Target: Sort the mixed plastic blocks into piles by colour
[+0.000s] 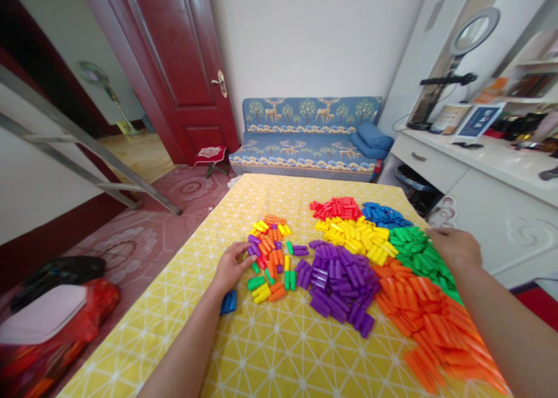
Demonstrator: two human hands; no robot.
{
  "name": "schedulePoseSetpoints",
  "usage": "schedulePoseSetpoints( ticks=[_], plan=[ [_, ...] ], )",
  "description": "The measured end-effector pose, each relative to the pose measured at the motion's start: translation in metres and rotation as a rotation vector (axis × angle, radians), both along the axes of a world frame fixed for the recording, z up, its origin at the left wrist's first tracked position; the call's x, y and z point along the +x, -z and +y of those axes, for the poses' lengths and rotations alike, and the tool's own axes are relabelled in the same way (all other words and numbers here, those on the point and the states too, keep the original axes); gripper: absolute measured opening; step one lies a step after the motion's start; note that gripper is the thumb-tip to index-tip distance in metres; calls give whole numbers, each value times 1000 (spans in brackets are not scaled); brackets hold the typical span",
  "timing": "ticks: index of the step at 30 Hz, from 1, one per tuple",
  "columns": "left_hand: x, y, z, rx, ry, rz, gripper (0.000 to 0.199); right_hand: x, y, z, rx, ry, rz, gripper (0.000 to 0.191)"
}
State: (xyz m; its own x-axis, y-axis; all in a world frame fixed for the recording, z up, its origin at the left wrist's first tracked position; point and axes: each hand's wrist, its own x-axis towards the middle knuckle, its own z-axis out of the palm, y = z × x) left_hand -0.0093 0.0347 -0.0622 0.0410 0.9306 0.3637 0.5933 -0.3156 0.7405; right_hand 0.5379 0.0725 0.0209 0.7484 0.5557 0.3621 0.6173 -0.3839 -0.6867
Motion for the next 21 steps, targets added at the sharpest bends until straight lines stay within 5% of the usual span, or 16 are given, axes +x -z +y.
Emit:
schedulePoseSetpoints(
  ticks=[2,5,9,14,17,21],
  plan=[
    [1,-1,-1,-7,0,-2,29,-21,-9,-2,-55,48,82,7],
    [1,-3,-2,-13,-7,-16,29,-76,-20,-10,138,-57,139,23],
    [1,-4,-2,-21,-15,-61,29,-183,-15,-42,241,-510,272,31],
    [1,-1,-3,-66,-21,-203,25,-309,24,-103,191,-1095,208,16],
    [2,-2,-4,-106,19,-329,22,-350,50,-128,107,-1116,108,33],
    [5,-5,-5,-131,25,-457,21,-368,74,-141,49,-1052,-31,53]
  ],
)
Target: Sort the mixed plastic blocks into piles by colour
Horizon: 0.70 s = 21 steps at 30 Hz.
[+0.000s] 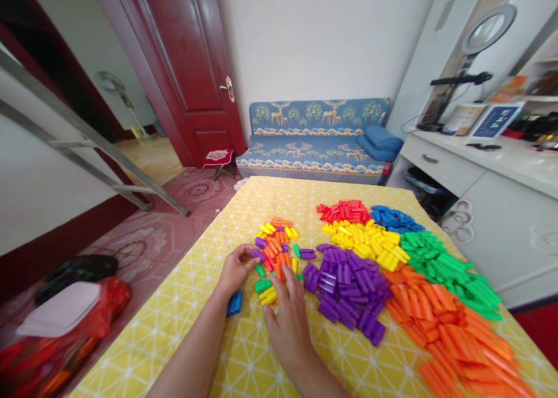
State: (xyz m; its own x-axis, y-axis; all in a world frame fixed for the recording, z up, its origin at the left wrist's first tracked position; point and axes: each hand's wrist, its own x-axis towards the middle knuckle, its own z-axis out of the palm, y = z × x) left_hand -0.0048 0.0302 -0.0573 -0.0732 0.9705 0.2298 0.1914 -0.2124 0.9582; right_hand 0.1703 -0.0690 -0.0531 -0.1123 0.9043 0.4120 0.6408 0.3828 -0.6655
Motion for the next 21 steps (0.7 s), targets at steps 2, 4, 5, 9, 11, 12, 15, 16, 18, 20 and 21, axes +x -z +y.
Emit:
schedulePoseSetpoints(
  ticks=[2,4,5,9,11,12,15,16,18,20,21],
  plan=[
    [1,-1,1,-17,-24,-54,21,-4,6,1,11,25,-45,58],
    [1,-2,1,-28,-53,-108,20,-9,9,7,5,51,-42,61],
    [1,-2,2,-29,-69,-133,20,-12,9,12,-5,61,-15,61],
    [-1,0,3,-11,-144,-190,25,-24,8,38,-37,43,200,56],
    [-3,0,4,-6,-167,-216,29,-26,6,49,-17,-4,304,48],
    [-3,0,4,-6,-172,-229,30,-25,5,53,3,-16,340,43],
    [-4,-1,5,-14,-192,-254,33,-19,5,60,77,47,395,36],
    [-4,-1,5,-15,-200,-256,33,-17,6,62,91,89,396,36],
    [-3,-1,5,-12,-215,-256,34,-13,9,67,91,166,383,41],
    [-3,0,6,-6,-225,-249,34,-12,12,76,61,215,351,49],
    [-3,0,6,-2,-230,-244,33,-13,13,81,40,233,336,52]
  ],
)
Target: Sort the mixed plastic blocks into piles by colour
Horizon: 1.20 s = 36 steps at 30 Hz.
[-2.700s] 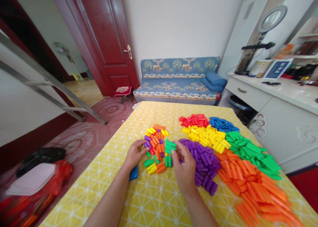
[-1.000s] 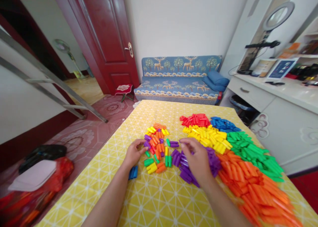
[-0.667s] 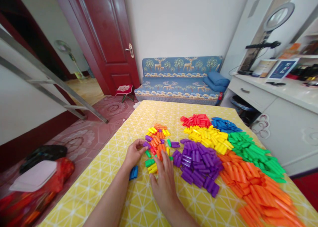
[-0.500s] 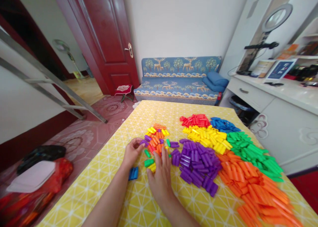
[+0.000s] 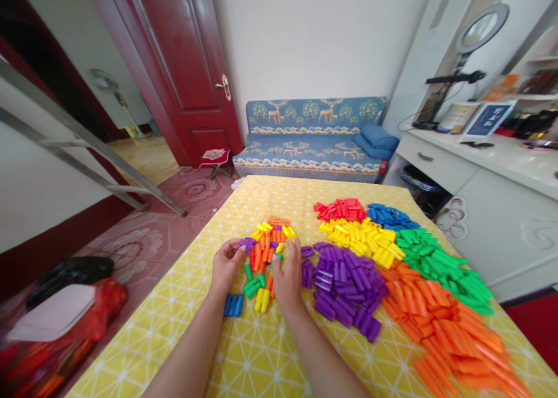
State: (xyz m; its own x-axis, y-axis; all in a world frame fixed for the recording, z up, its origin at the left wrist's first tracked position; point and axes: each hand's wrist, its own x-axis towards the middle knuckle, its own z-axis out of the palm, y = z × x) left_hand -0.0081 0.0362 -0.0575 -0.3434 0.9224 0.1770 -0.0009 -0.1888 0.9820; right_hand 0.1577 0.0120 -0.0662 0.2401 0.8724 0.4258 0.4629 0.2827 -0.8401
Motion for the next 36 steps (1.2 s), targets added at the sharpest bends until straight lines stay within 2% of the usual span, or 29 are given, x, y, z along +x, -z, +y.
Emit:
schedulePoseSetpoints(
  ticks=[4,6,10,13,16,18,20,22,25,33,36],
  plan=[
    [-1,2,1,9,-32,14,33,-15,1,17,-85,13,0,59],
    [-1,2,1,8,-29,13,33,-28,2,16,-97,-53,28,58],
    [-3,0,0,20,-41,-4,33,-49,6,-6,-90,-292,63,54],
    [-5,-1,-1,14,-96,-9,32,-49,3,-23,-37,-373,41,48],
    [-6,-2,-2,17,-113,-8,32,-38,-3,-25,52,-272,-9,40],
    [-6,-2,-3,17,-104,7,31,-30,-5,-20,86,-165,-78,43],
    [-7,-1,-2,15,-98,23,30,-25,-4,-14,56,-121,-162,53],
    [-7,0,-2,16,-90,31,30,-24,-3,-11,0,-151,-244,59],
    [-7,1,-1,21,-83,28,29,-26,-7,-14,-35,-204,-313,54],
    [-6,-2,-2,6,-91,41,28,-25,-20,-22,-113,-126,-384,30],
    [-6,-4,-3,6,-86,37,27,-24,-18,-22,-65,-136,-330,32]
  ],
)
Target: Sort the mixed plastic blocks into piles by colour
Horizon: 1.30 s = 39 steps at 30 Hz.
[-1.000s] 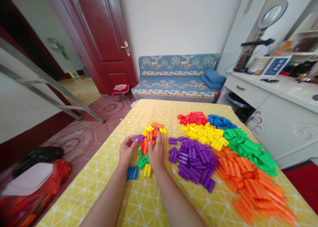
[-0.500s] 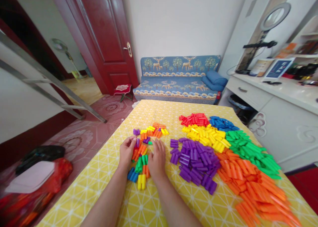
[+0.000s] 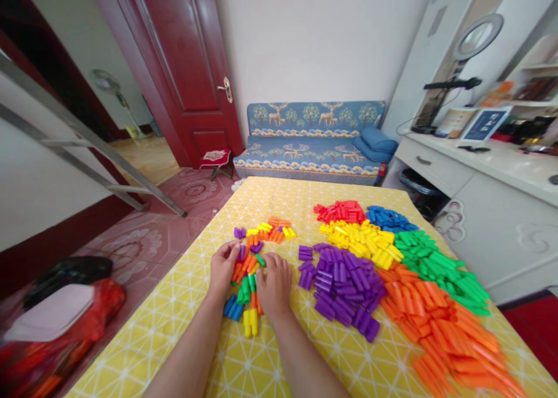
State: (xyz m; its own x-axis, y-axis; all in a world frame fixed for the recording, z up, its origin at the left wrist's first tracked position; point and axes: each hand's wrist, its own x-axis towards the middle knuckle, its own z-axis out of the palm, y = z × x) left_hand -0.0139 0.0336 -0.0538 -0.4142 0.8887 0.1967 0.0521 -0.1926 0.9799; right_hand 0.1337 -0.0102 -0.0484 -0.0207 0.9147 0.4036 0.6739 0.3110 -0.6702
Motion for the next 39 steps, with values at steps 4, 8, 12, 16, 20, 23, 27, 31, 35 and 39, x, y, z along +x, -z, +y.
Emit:
schedulePoseSetpoints(
  ticks=[4,8,12,16,20,23,27,31,35,39],
  plan=[
    [0,1,0,2,7,3,27,-1,-3,-6,45,-44,32,40],
    [-1,1,1,-10,-7,6,28,-5,-11,-16,-19,-18,-65,37],
    [0,0,1,-9,-8,-5,26,-7,-15,-20,-111,-49,-116,32],
    [1,-1,1,-12,-7,-6,24,-6,-13,-19,-103,-90,-121,29],
    [1,-1,1,-13,-11,11,25,-6,-13,-20,-98,-125,-144,36],
    [0,0,1,-15,-13,24,25,-7,-13,-20,-107,-123,-166,37],
    [0,1,2,-9,-3,13,26,-10,-9,-19,-122,-53,-178,34],
    [0,1,2,-15,-10,23,27,-11,-7,-17,-119,2,-122,34],
    [0,0,1,-13,-10,27,26,-11,-5,-15,-104,18,-79,31],
    [3,-3,-3,6,-7,80,24,-9,-1,-12,-75,24,40,26]
  ],
)
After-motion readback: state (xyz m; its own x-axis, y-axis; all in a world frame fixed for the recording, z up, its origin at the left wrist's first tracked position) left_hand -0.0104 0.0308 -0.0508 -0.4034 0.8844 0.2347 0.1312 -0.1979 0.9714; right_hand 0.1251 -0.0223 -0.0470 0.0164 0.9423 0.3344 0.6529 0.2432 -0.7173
